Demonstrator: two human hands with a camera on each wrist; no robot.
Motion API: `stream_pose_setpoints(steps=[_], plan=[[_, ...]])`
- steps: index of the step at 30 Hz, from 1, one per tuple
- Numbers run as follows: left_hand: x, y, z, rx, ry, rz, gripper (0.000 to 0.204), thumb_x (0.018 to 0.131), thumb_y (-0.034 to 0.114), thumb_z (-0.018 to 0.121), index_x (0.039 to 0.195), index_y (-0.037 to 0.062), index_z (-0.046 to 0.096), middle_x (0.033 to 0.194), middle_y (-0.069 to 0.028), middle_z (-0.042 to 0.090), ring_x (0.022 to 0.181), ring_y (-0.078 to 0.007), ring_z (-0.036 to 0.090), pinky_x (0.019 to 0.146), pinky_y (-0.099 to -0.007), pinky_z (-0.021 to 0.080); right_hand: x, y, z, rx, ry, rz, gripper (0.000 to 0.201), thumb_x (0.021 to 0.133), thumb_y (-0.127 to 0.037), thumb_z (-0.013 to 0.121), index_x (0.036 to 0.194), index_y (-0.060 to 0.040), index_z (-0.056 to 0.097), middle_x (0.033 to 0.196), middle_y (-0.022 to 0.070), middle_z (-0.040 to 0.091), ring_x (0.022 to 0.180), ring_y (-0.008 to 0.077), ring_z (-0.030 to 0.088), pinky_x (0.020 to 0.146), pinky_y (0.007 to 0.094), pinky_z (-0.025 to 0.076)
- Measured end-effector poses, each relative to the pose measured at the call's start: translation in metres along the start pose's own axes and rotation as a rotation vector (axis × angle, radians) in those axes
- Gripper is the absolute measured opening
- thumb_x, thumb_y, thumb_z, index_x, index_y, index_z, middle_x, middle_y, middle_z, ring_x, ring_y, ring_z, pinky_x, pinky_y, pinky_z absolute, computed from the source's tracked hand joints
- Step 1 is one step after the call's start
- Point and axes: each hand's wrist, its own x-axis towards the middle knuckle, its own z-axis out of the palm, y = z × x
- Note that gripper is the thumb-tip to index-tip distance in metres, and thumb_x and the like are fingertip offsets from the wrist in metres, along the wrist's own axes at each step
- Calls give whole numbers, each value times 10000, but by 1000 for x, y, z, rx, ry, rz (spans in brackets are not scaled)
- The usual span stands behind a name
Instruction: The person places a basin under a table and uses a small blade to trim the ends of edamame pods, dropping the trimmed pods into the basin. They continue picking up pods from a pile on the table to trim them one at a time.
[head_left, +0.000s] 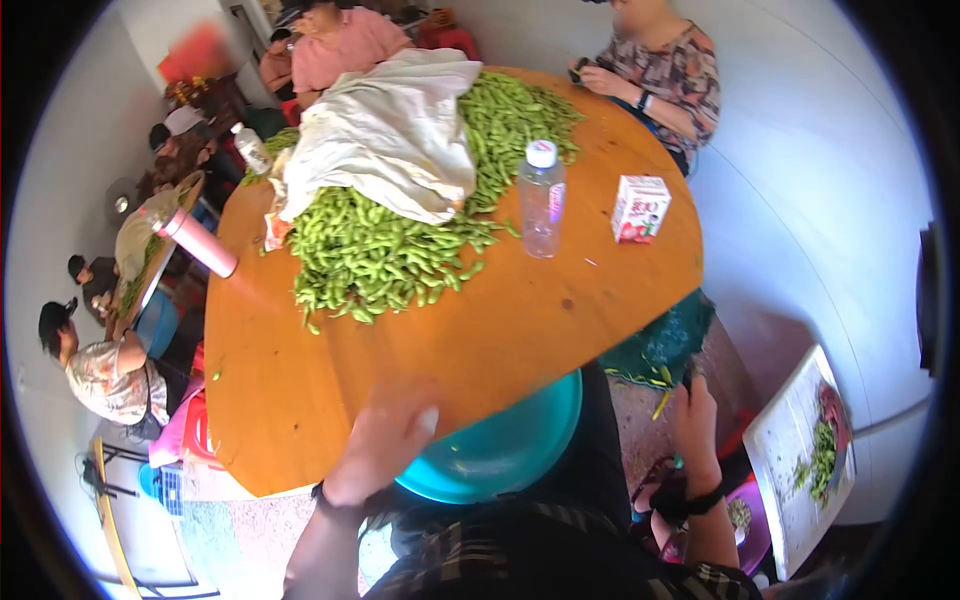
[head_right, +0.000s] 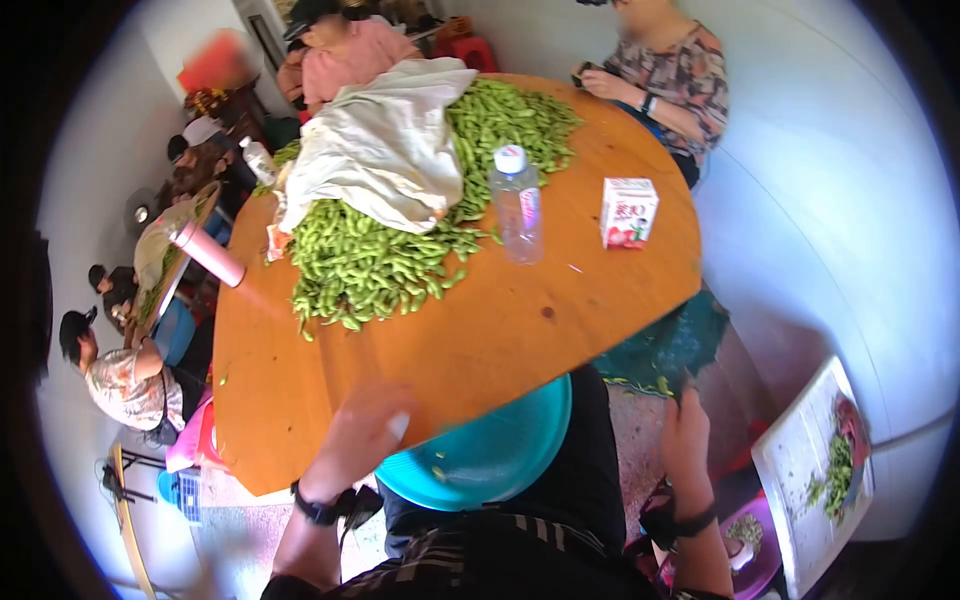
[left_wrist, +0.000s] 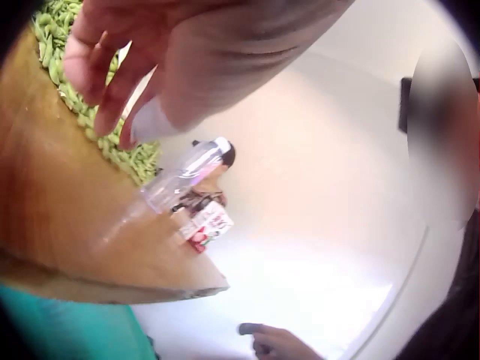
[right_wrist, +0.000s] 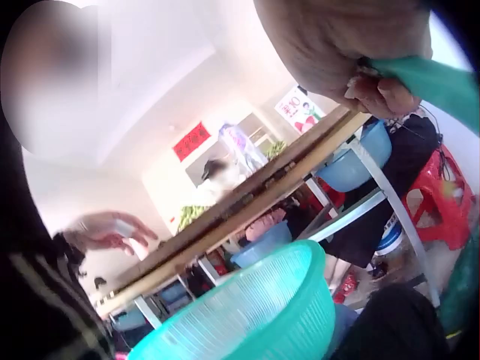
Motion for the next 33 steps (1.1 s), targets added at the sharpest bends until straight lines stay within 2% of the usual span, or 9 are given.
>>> stream_pose_setpoints(steps=[2,7,12,14,19,21,28,30,33], plan=[[27,-25,12,21,316,-265,185,883,109,621,1029,14,682,936,-171,642,934,-366,602,827,-426,496,3,-7,-15,234,-140,120,360,946,-51,520,1302,-5,541,809,164,622,676,222,608,650,340,487],[106,-63,21,0,515,-279,196,863,61,637,1046,15,692,1025,-162,622,948,-359,606,862,-431,499,7,-72,7,462,-219,58,323,960,-67,534,1275,0,547,738,112,563,636,143,541,614,294,455],[126,-101,26,130,437,-223,169,879,68,634,1033,41,698,1101,-124,615,1008,-346,597,882,-423,503,-6,-138,18,546,-418,-102,304,968,-77,543,1259,11,550,844,170,625,719,222,625,666,327,482],[120,-102,26,222,592,-53,151,883,72,644,1017,28,699,1060,-131,624,923,-338,630,811,-385,517,-7,-148,33,661,-374,-398,289,973,-87,544,1241,22,536,927,218,642,789,310,657,694,345,489],[95,-73,23,107,395,-318,149,876,82,651,1011,31,687,1053,-150,649,910,-352,653,800,-397,529,10,-192,34,652,-500,-345,211,971,-97,550,1143,20,520,809,210,620,730,367,631,636,381,472],[93,-88,28,138,427,-182,184,865,86,658,1040,36,682,1040,-155,657,932,-353,653,809,-408,531,18,-198,49,659,-616,-318,135,966,-94,536,1070,-8,535,763,88,554,659,150,565,600,301,453],[88,-74,32,221,595,-37,160,868,79,635,1018,65,690,1057,-119,644,942,-352,640,835,-432,526,11,-204,73,750,-728,-188,144,970,-106,544,923,-10,448,655,96,522,526,192,538,506,346,423],[91,-71,28,103,332,-132,214,846,74,655,1054,30,677,1039,-157,647,958,-375,639,815,-429,535,12,-203,78,786,-771,-125,137,978,-114,545,920,-25,459,661,56,517,515,153,525,484,308,417],[99,-81,33,163,375,-215,200,850,81,647,1038,18,672,1031,-189,643,949,-396,636,812,-441,534,14,-209,77,885,-832,-22,127,989,-121,536,910,-46,469,675,17,509,526,111,514,482,267,414]])
